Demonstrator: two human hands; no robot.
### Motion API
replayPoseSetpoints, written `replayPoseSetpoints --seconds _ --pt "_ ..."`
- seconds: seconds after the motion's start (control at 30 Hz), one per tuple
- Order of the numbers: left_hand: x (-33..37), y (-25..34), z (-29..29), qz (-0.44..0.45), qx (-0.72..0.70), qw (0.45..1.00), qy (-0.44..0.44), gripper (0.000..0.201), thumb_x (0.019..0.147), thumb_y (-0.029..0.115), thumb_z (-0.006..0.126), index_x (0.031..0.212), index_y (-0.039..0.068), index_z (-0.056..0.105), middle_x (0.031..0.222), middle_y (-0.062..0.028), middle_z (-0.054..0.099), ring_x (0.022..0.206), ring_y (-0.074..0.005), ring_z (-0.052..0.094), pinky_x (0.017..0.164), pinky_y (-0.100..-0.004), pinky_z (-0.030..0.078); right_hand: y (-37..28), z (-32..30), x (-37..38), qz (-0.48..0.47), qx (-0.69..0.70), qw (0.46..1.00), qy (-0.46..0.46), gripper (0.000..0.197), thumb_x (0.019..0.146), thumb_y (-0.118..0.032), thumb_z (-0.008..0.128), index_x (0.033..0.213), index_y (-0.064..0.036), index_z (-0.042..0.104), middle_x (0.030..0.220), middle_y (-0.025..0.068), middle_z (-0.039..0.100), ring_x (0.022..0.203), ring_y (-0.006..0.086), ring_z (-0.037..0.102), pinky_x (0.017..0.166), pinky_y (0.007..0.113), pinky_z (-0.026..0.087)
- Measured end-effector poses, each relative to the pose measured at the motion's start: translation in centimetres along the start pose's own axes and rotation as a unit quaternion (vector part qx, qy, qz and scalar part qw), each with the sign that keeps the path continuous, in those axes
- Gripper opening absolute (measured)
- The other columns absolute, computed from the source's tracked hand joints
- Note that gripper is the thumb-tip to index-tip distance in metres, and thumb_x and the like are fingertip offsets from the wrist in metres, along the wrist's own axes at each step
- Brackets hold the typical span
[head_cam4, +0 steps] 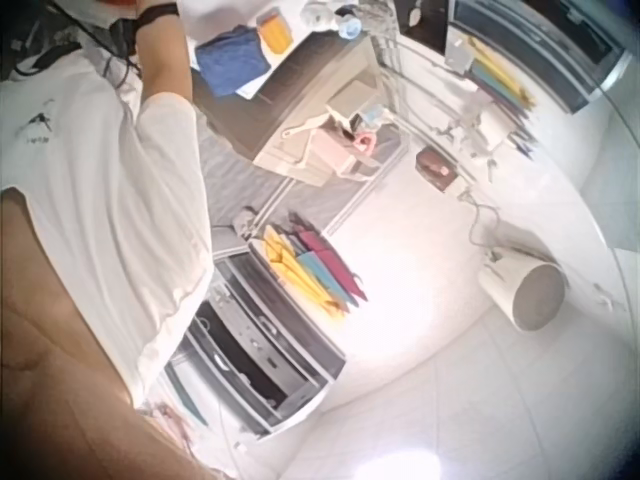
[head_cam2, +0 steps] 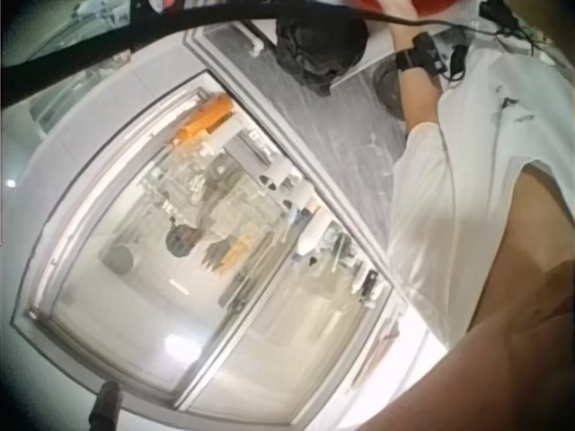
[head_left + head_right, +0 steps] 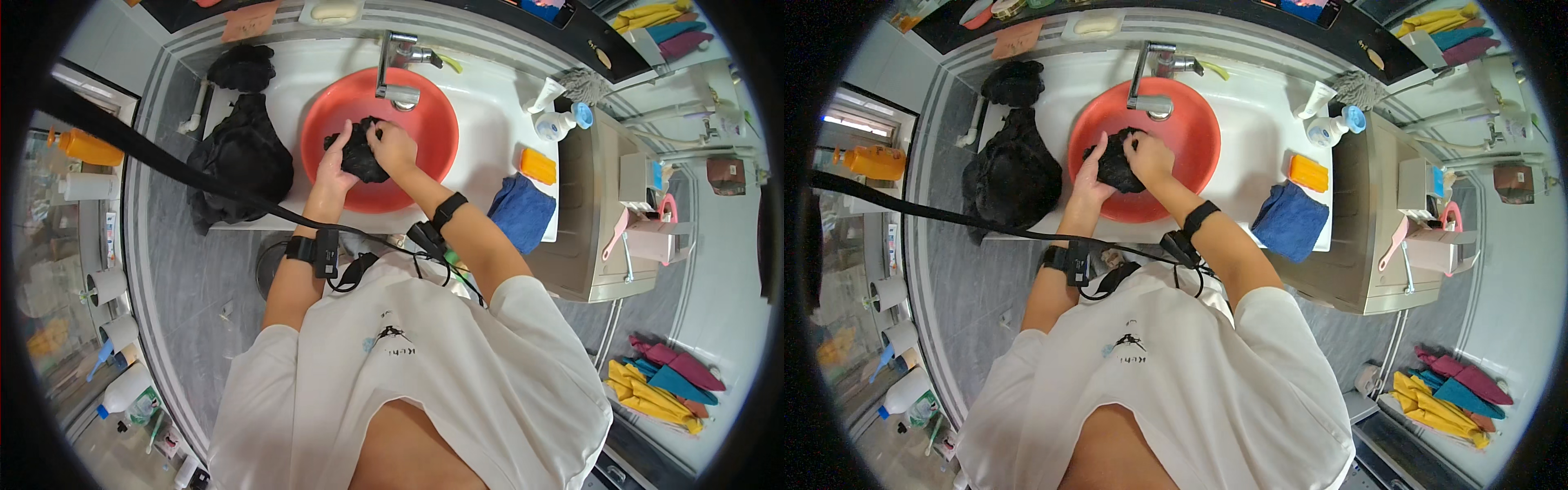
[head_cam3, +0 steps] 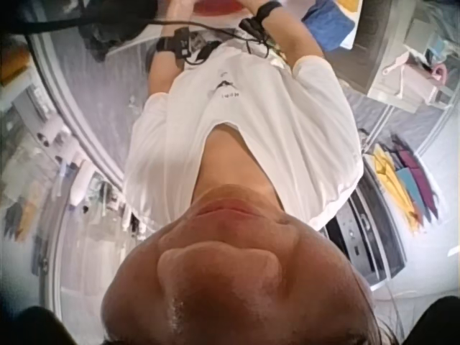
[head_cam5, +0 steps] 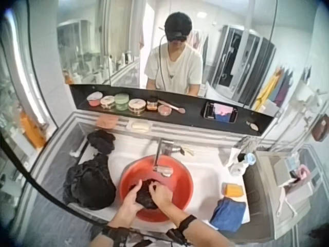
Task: Hand washing a black cloth in a red basin using a yellow sponge and soap.
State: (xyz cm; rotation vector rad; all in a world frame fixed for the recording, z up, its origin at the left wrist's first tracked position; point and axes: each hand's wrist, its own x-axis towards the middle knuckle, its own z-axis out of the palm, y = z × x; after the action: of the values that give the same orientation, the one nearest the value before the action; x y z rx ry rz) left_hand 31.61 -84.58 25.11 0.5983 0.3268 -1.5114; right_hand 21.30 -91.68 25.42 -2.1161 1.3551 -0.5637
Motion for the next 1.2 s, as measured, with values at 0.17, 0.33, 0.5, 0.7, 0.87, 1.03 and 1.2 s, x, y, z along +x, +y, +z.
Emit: replayPoseSetpoints --seconds 0.17,0.33,0.5,0.7,0.87,1.03,1.2 --pt "-1.1 0.8 1.0 0.108 0.136 0.984 -0.025 0.033 0.069 -0.001 0.073 0.097 0.008 0.059 0.092 -0.0048 0.062 0.086 -0.0206 0.062 0.075 -0.0346 0.051 5.8 2.3 0.6 0.045 -0.011 0.974 -0.222 0.035 0.086 -0.038 0.051 0.094 -0.0083 0.066 0.091 0.0219 0.063 0.087 0.0357 0.062 0.077 0.043 0.047" --pt "-2.6 1.9 1.9 0.181 0.358 0.915 -0.035 0.042 0.064 -0.007 0.064 0.102 0.011 0.056 0.096 -0.0027 0.057 0.088 -0.0158 0.057 0.078 -0.0279 0.047 3.4 1.3 0.7 0.192 0.463 0.861 -0.085 0.049 0.087 -0.056 0.046 0.111 -0.0134 0.055 0.098 0.0044 0.061 0.098 0.0199 0.056 0.083 0.034 0.043" --pt "-2.7 2.8 1.0 0.156 0.501 0.847 -0.087 0.048 0.058 -0.007 0.057 0.102 0.01 0.055 0.097 -0.0032 0.053 0.092 -0.0155 0.053 0.082 -0.0262 0.044 -1.8 -1.8 -0.4 0.239 0.617 0.724 -0.195 0.043 0.087 -0.046 0.058 0.109 -0.0096 0.049 0.096 0.002 0.056 0.093 0.0119 0.054 0.079 0.028 0.043" --pt "-2.2 3.2 -1.6 0.276 0.473 0.837 0.018 0.058 0.065 -0.004 0.058 0.12 0.014 0.047 0.114 -0.0078 0.049 0.103 -0.0223 0.051 0.076 -0.0294 0.049 -3.4 1.2 -0.1 0.073 0.495 0.864 -0.061 0.04 0.079 -0.027 0.072 0.101 -0.0036 0.048 0.088 0.0037 0.056 0.081 0.0134 0.056 0.071 0.027 0.046" --pt "-2.0 0.8 -2.1 0.063 0.218 0.959 0.169 0.031 0.091 0.025 0.044 0.118 0.011 0.048 0.121 -0.0102 0.051 0.105 -0.0274 0.055 0.083 -0.0385 0.049 -6.6 1.5 -1.5 -0.054 0.321 0.945 -0.017 0.038 0.072 -0.024 0.078 0.088 -0.0019 0.052 0.077 0.0085 0.056 0.071 0.0167 0.054 0.067 0.03 0.046" --pt "4.5 1.0 -12.4 0.115 0.015 0.982 -0.147 0.036 0.093 0.036 0.036 0.112 0.009 0.052 0.112 -0.0076 0.058 0.1 -0.025 0.058 0.085 -0.0428 0.048 -9.3 -0.3 -5.4 -0.172 0.198 0.963 -0.064 0.032 0.069 -0.022 0.074 0.083 -0.0037 0.053 0.08 0.0121 0.057 0.078 0.0328 0.056 0.069 0.037 0.045" --pt "3.9 -0.2 -7.1 0.101 -0.029 0.993 -0.056 0.038 0.093 0.038 0.034 0.104 0.01 0.057 0.103 -0.0066 0.061 0.095 -0.0235 0.061 0.082 -0.0392 0.05 -7.8 0.4 -4.6 -0.257 0.09 0.962 -0.033 0.02 0.067 -0.017 0.071 0.077 -0.0085 0.056 0.078 0.0088 0.058 0.077 0.0296 0.058 0.069 0.038 0.046"
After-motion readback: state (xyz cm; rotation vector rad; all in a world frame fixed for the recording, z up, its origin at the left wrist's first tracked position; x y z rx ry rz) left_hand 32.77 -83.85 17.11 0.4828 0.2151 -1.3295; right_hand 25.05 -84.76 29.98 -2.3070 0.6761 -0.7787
